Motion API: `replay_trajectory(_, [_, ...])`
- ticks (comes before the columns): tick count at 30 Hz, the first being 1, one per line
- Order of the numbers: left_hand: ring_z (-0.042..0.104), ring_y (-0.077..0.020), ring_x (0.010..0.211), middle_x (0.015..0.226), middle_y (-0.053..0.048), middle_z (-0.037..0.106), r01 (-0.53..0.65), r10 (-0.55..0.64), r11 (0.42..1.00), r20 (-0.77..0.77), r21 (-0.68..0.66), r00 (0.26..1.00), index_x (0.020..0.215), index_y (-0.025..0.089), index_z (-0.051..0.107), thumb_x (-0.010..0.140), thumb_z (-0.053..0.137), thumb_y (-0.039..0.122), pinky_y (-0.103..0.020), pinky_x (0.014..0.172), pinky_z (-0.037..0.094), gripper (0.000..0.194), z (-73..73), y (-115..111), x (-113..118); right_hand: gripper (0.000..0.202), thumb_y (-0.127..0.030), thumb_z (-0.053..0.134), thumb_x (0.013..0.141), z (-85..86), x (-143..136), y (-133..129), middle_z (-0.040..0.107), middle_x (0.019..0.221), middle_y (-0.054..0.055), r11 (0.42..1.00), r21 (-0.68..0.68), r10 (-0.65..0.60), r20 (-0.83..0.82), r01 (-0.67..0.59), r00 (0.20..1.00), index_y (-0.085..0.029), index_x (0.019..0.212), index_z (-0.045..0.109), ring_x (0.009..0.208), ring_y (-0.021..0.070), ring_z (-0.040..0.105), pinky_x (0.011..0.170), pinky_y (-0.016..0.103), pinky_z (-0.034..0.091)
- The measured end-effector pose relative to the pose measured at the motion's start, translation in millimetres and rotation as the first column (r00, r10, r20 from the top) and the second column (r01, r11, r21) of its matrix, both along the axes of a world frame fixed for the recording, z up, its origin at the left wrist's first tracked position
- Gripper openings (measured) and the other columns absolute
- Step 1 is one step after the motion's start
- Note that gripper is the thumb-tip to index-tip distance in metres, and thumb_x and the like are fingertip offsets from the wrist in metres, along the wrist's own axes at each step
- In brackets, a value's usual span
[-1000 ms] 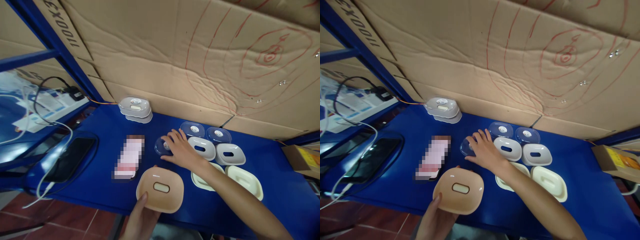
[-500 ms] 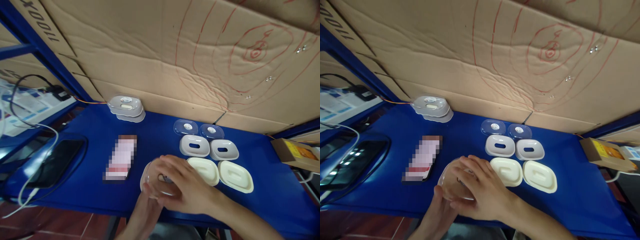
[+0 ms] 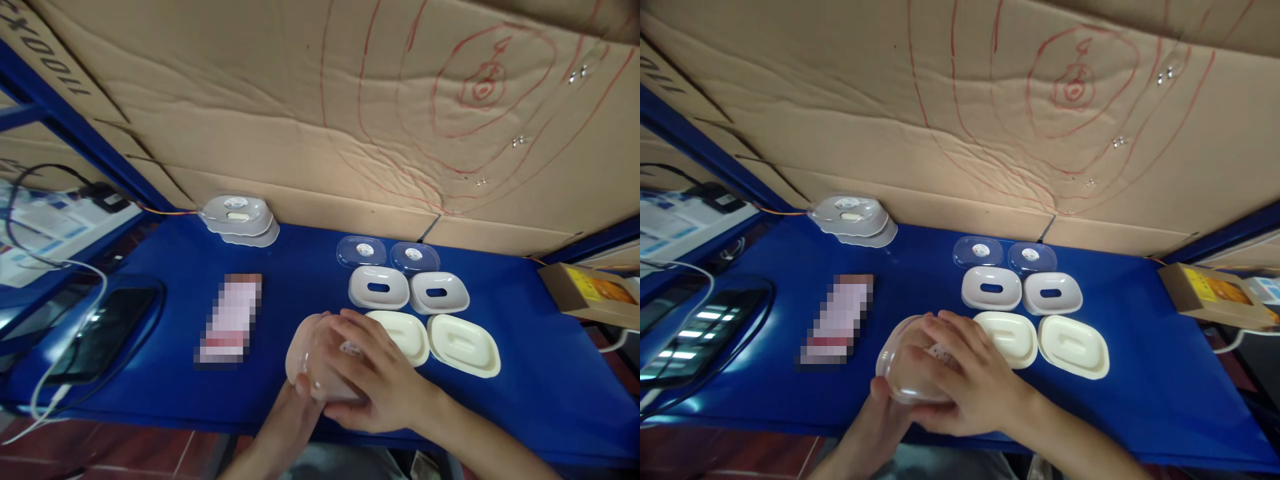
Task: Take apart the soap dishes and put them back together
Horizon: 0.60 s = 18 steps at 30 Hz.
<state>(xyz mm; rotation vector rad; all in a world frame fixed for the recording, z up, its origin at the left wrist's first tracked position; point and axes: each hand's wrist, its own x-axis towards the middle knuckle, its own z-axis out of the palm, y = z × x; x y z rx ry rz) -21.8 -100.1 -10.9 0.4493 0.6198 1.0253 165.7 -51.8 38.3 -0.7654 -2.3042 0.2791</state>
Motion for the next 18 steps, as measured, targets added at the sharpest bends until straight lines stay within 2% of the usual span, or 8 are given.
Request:
replay_trajectory(2, [0.039,-0.0415,0.155,0.154,-0.014,0.061,0.047,-0.045,0.999,-0.041,0.025,0.998,0.155,0.028,0.054,0.077,0.075,0.077,-0.056,0.128,0.03,0.094,7.8,2.5,3.6,0.065,-0.048,0.066,0.095,-1.3,2.6,0.0,0.045,0.16,0.016,0.999,0.039,-0.001,0.004,0.001,1.0,-0.021,0.151,0.047,0.155,0.0348,0.036,0.122,0.053,0.041])
replay_trajectory(4, [0.038,-0.0432,0.155,0.156,-0.015,0.059,0.068,-0.06,0.995,-0.11,0.068,0.992,0.158,0.028,0.05,0.076,0.077,0.077,-0.058,0.128,0.03,0.099,17.6,5.9,6.7,0.068,-0.047,0.069,0.094,-3.5,3.3,-1.5,0.044,0.16,0.016,1.0,0.021,-0.012,-0.004,0.012,1.0,-0.02,0.152,0.046,0.154,0.0352,0.037,0.121,0.053,0.042])
replay_trajectory(9, [0.034,-0.0426,0.157,0.166,-0.008,0.048,-0.009,0.039,0.988,-0.188,0.154,0.981,0.16,0.038,0.044,0.07,0.084,0.072,-0.056,0.129,0.029,0.104,35.2,13.5,14.4,0.069,-0.041,0.073,0.091,-6.8,4.2,-7.0,0.042,0.161,0.015,0.996,0.057,-0.069,-0.077,0.073,0.995,-0.022,0.152,0.048,0.152,0.0389,0.038,0.121,0.059,0.041])
replay_trajectory(12, [0.033,-0.0425,0.157,0.164,-0.01,0.05,-0.001,0.025,0.987,-0.141,0.163,0.99,0.16,0.035,0.045,0.072,0.082,0.074,-0.057,0.129,0.029,0.103,34.0,13.6,17.8,0.069,-0.043,0.071,0.092,-6.8,7.8,-7.5,0.042,0.16,0.015,0.997,0.018,-0.077,-0.166,0.081,0.983,-0.021,0.153,0.047,0.15,0.0394,0.041,0.121,0.059,0.042])
replay_trajectory(14, [0.032,-0.0407,0.158,0.162,-0.012,0.053,-0.023,0.034,0.99,-0.08,0.142,0.996,0.16,0.031,0.047,0.079,0.074,0.077,-0.056,0.13,0.027,0.097,30.4,12.1,20.2,0.07,-0.045,0.068,0.094,-7.0,10.0,-7.3,0.039,0.161,0.015,0.996,-0.012,-0.088,-0.22,0.087,0.972,-0.02,0.156,0.045,0.15,0.0394,0.042,0.121,0.059,0.042])
replay_trajectory(16, [0.032,-0.0377,0.159,0.159,-0.012,0.056,-0.032,0.033,0.996,-0.007,0.082,0.999,0.156,0.027,0.053,0.088,0.061,0.079,-0.054,0.132,0.023,0.085,27.7,11.4,23.0,0.069,-0.046,0.065,0.097,-8.0,11.1,-7.1,0.038,0.162,0.015,0.995,-0.022,-0.095,-0.249,0.093,0.964,-0.02,0.157,0.043,0.151,0.0394,0.041,0.121,0.059,0.042])
replay_trajectory(18, [0.032,-0.0351,0.159,0.156,-0.011,0.06,0.008,-0.008,1.0,0.049,-0.001,0.999,0.149,0.024,0.061,0.096,0.051,0.077,-0.051,0.133,0.019,0.076,28.3,14.6,26.4,0.069,-0.047,0.063,0.099,-9.4,11.5,-6.9,0.039,0.161,0.016,0.994,-0.021,-0.112,-0.268,0.11,0.957,-0.021,0.158,0.042,0.151,0.0395,0.041,0.121,0.059,0.043])
